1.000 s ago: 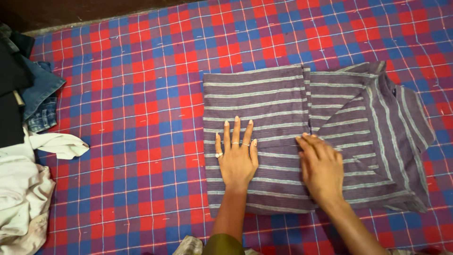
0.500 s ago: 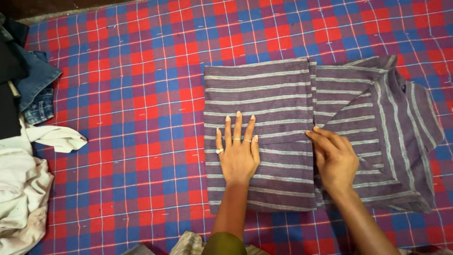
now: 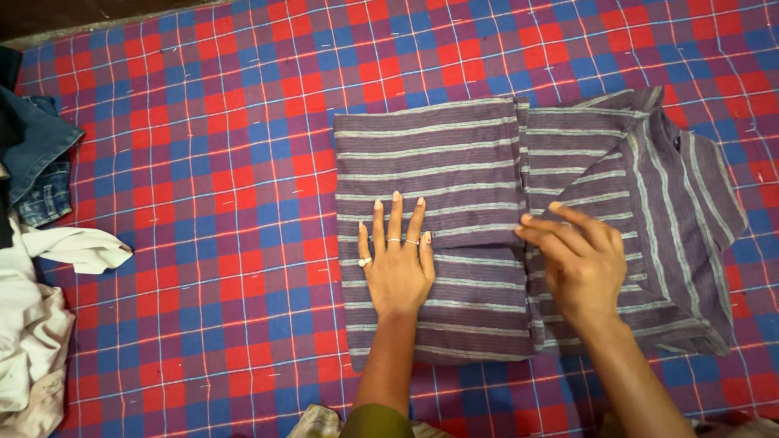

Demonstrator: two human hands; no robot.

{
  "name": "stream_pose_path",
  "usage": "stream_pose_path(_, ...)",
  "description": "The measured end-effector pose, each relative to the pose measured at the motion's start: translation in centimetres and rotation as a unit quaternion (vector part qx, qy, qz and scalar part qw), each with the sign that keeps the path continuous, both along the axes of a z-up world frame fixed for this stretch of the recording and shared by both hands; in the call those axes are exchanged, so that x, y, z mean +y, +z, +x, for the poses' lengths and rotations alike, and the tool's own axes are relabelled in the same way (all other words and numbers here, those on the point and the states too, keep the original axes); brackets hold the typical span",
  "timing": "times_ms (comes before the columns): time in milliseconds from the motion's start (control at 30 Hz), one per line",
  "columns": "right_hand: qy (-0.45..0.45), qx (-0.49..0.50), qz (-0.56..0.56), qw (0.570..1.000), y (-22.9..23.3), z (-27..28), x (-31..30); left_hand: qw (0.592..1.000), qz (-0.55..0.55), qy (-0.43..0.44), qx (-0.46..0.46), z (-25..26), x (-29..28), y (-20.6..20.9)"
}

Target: The person spreads a striped long-sleeved shirt on a flat surface, smooths it with their hands, and folds the sleeves and body into a rectangle.

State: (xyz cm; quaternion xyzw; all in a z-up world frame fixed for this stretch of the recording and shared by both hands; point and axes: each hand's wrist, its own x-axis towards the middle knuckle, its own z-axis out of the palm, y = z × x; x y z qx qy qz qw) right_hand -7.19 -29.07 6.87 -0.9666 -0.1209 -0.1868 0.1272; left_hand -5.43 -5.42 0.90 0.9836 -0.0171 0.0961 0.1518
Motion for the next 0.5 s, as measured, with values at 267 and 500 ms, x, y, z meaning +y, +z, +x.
stream_pose_path(267, -0.002, 0.156, 0.116, 0.981, -0.7, 0.1, -0.7, 1.0, 0.005, 0.004, 0.001, 0.0, 0.0, 0.0)
stream_pose_path(500, 0.033, 0.106, 0.008, 0.994, -0.3, 0.8, 9.0, 1.0, 0.003, -0.004, 0.009, 0.0, 0.1, -0.6)
